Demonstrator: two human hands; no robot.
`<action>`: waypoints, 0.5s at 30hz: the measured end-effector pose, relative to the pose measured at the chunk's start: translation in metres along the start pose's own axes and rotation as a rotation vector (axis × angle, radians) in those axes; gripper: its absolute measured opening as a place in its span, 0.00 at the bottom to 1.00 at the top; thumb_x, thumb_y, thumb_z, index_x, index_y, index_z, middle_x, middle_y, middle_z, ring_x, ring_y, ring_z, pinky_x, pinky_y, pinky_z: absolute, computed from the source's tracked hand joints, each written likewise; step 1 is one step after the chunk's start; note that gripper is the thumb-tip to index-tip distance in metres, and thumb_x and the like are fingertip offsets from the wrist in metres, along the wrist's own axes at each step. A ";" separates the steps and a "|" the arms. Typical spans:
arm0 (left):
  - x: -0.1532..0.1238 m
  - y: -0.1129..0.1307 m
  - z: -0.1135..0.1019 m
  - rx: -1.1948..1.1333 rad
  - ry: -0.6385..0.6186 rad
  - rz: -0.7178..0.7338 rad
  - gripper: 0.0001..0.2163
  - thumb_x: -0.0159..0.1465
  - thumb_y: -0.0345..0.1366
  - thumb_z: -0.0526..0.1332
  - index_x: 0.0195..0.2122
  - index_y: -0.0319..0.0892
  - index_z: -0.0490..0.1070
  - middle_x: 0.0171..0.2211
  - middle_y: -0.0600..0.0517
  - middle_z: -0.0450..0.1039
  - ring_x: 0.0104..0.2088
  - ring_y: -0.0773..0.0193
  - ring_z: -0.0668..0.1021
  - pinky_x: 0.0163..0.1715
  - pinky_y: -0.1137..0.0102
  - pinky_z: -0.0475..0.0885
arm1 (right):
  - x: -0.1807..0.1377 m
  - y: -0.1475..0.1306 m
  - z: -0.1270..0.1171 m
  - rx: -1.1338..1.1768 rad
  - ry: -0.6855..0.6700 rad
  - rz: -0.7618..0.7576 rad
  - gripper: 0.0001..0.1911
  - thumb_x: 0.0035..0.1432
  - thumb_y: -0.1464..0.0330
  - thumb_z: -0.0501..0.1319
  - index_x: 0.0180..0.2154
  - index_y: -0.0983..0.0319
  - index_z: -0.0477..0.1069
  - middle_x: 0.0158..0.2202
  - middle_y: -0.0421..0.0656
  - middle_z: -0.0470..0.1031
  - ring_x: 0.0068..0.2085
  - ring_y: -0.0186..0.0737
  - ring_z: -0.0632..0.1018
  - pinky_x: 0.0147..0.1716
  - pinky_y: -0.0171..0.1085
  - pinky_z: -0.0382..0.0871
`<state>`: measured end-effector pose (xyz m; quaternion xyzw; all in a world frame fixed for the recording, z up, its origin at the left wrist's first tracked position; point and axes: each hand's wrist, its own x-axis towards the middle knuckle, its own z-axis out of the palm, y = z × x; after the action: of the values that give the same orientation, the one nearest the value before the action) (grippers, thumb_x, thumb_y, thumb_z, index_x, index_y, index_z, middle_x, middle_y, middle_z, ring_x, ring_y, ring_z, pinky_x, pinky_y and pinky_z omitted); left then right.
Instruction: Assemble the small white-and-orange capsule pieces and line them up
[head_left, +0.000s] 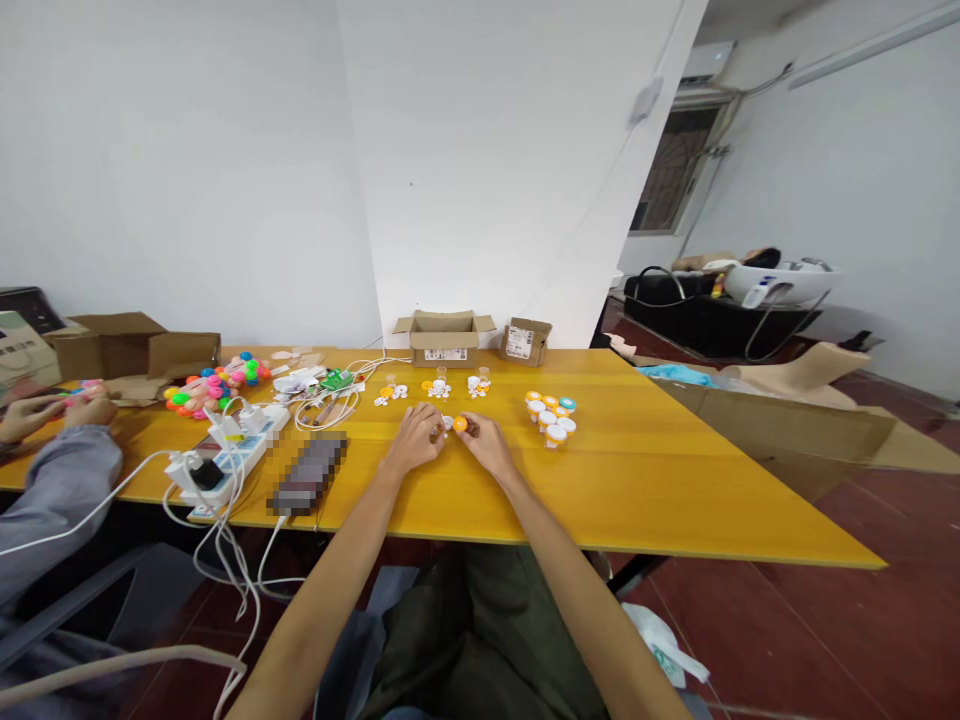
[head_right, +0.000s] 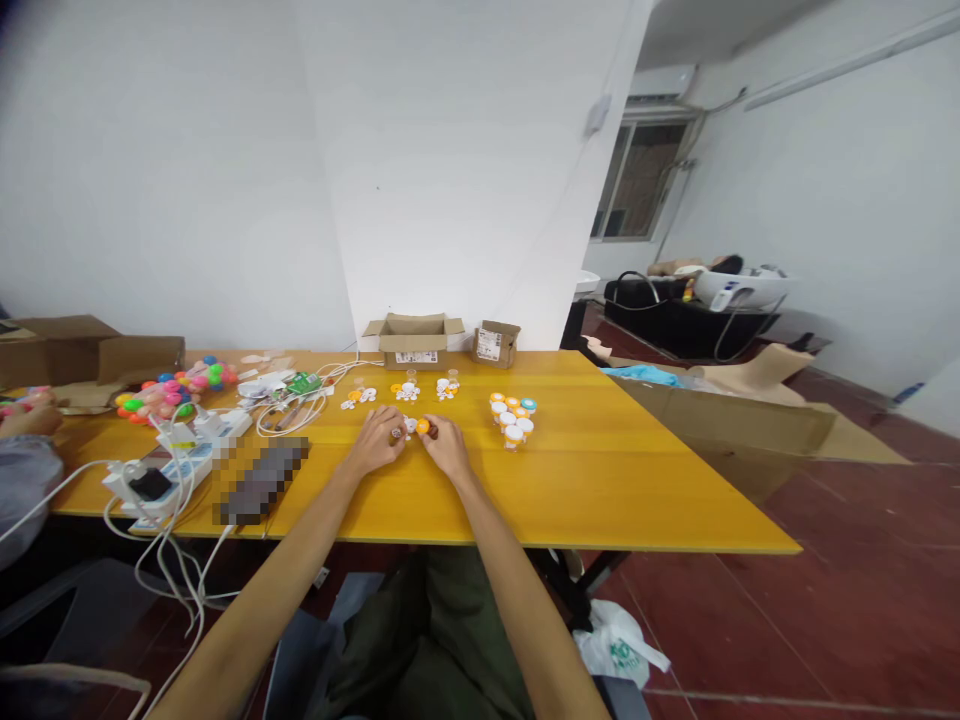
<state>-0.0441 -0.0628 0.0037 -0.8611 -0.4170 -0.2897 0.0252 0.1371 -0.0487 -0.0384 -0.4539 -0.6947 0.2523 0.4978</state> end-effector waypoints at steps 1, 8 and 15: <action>-0.001 -0.001 0.000 0.009 -0.010 0.001 0.06 0.59 0.28 0.60 0.34 0.47 0.72 0.39 0.48 0.73 0.44 0.54 0.72 0.46 0.59 0.66 | 0.001 0.002 0.000 0.010 0.010 0.011 0.11 0.51 0.68 0.62 0.38 0.57 0.77 0.31 0.39 0.80 0.32 0.41 0.77 0.37 0.39 0.73; -0.003 -0.001 0.000 0.015 -0.044 -0.012 0.07 0.56 0.27 0.61 0.32 0.46 0.71 0.43 0.47 0.71 0.47 0.52 0.69 0.47 0.56 0.64 | 0.002 0.007 0.003 0.050 0.050 0.051 0.14 0.50 0.72 0.63 0.41 0.58 0.77 0.35 0.42 0.81 0.35 0.42 0.79 0.41 0.41 0.75; -0.003 0.002 -0.002 0.000 -0.060 -0.009 0.05 0.55 0.28 0.62 0.30 0.45 0.70 0.43 0.47 0.70 0.47 0.52 0.69 0.48 0.56 0.64 | 0.000 0.000 0.003 0.065 0.060 0.079 0.16 0.48 0.73 0.62 0.41 0.59 0.77 0.36 0.42 0.82 0.35 0.41 0.80 0.42 0.41 0.75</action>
<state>-0.0450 -0.0668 0.0040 -0.8676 -0.4212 -0.2640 0.0113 0.1340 -0.0482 -0.0391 -0.4721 -0.6524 0.2805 0.5224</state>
